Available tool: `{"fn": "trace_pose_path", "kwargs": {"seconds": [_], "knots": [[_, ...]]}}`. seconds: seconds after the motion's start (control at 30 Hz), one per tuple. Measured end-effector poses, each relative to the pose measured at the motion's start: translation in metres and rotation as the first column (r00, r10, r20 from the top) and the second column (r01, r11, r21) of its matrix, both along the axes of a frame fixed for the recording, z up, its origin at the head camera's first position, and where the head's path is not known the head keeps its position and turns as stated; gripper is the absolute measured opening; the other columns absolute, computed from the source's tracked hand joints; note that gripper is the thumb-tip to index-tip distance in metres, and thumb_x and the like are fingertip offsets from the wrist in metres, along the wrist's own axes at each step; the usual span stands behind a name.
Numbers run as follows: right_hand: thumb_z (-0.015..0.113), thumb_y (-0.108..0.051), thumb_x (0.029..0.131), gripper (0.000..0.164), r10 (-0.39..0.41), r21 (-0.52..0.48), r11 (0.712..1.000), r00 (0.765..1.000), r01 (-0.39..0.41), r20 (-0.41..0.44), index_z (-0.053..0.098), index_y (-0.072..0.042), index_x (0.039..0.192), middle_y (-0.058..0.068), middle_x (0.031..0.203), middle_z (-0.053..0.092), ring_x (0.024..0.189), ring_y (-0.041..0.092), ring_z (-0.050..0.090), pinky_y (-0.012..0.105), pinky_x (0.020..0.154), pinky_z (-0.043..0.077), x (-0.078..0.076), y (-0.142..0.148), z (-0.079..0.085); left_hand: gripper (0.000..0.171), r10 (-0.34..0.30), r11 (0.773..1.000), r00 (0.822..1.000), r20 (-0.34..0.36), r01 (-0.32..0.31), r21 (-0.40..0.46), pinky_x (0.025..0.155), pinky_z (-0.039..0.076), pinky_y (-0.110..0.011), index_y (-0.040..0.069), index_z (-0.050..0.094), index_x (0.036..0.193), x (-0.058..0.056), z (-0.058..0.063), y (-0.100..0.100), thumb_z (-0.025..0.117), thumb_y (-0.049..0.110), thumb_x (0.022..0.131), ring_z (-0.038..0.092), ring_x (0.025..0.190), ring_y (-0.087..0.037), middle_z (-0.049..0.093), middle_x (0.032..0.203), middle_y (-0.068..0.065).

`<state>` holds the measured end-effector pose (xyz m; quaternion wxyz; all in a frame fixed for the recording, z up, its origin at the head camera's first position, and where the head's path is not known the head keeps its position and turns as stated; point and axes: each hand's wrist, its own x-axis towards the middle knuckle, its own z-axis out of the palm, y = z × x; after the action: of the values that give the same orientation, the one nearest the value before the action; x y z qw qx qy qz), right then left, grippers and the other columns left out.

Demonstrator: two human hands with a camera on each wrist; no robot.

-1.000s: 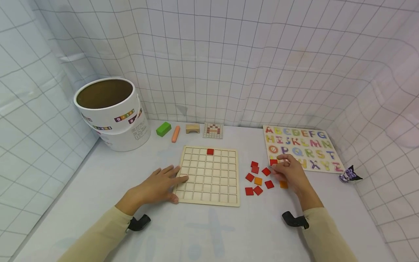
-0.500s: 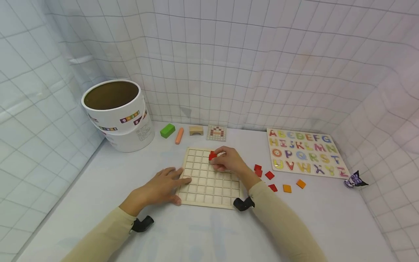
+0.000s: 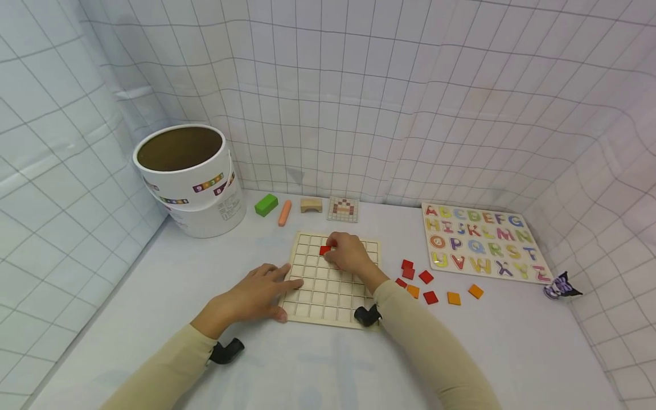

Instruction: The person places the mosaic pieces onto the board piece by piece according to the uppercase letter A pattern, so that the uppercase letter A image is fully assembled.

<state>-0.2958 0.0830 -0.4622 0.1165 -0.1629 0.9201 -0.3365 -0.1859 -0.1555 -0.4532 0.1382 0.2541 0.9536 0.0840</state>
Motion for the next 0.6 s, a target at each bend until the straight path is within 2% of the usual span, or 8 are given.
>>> {"fn": "trace_pose_path", "kwargs": {"seconds": [0.2, 0.33, 0.47, 0.57, 0.6], "knots": [[0.073, -0.018, 0.091, 0.024, -0.001, 0.065, 0.998, 0.998, 0.004, -0.057, 0.072, -0.010, 0.114, 0.011, 0.112, 0.072, 0.062, 0.017, 0.058, 0.035, 0.072, 0.049, 0.000, 0.000, 0.001, 0.081, -0.006, 1.000, 1.000, -0.002, 0.006, -0.012, 0.113, 0.032, -0.059, 0.030, 0.050, 0.153, -0.001, 0.001, 0.002, 0.079, 0.050, 0.080, 0.037, 0.142, -0.039, 0.032, 0.164, -0.017], [0.076, -0.019, 0.090, 0.034, -0.002, 0.068, 0.998, 0.999, 0.004, -0.034, 0.070, -0.011, 0.122, 0.009, 0.114, 0.072, 0.062, 0.015, 0.060, 0.035, 0.072, 0.050, 0.001, 0.002, 0.003, 0.081, -0.002, 1.000, 1.000, 0.000, 0.002, -0.020, 0.110, 0.036, -0.059, 0.029, 0.050, 0.152, -0.001, 0.002, 0.002, 0.079, 0.050, 0.080, 0.038, 0.141, -0.039, 0.033, 0.164, -0.017], [0.077, -0.022, 0.090, 0.048, -0.010, -0.045, 0.999, 0.999, 0.012, 0.031, 0.063, -0.012, 0.136, 0.008, 0.096, 0.071, 0.059, 0.018, 0.060, 0.033, 0.061, 0.049, 0.008, 0.023, 0.012, 0.081, 0.002, 1.000, 1.000, -0.005, -0.002, -0.028, 0.108, 0.037, -0.057, 0.029, 0.050, 0.152, 0.000, 0.001, 0.002, 0.080, 0.050, 0.080, 0.040, 0.137, -0.037, 0.034, 0.163, -0.016], [0.075, -0.023, 0.093, 0.052, -0.033, -0.190, 0.981, 0.996, 0.048, 0.085, 0.058, -0.011, 0.141, 0.011, 0.088, 0.065, 0.056, 0.023, 0.056, 0.031, 0.052, 0.045, 0.016, 0.062, 0.019, 0.081, 0.004, 1.000, 1.000, -0.011, -0.004, -0.029, 0.108, 0.038, -0.056, 0.029, 0.050, 0.152, 0.000, 0.001, 0.003, 0.080, 0.050, 0.079, 0.042, 0.133, -0.036, 0.035, 0.163, -0.017], [0.074, -0.023, 0.094, 0.052, -0.047, -0.226, 0.972, 0.994, 0.069, 0.098, 0.057, -0.010, 0.142, 0.013, 0.090, 0.064, 0.056, 0.025, 0.054, 0.031, 0.051, 0.043, 0.019, 0.078, 0.020, 0.081, 0.003, 1.000, 1.000, -0.011, -0.004, -0.029, 0.107, 0.039, -0.055, 0.029, 0.050, 0.152, 0.000, 0.001, 0.003, 0.080, 0.050, 0.079, 0.043, 0.132, -0.036, 0.035, 0.163, -0.017]]}}
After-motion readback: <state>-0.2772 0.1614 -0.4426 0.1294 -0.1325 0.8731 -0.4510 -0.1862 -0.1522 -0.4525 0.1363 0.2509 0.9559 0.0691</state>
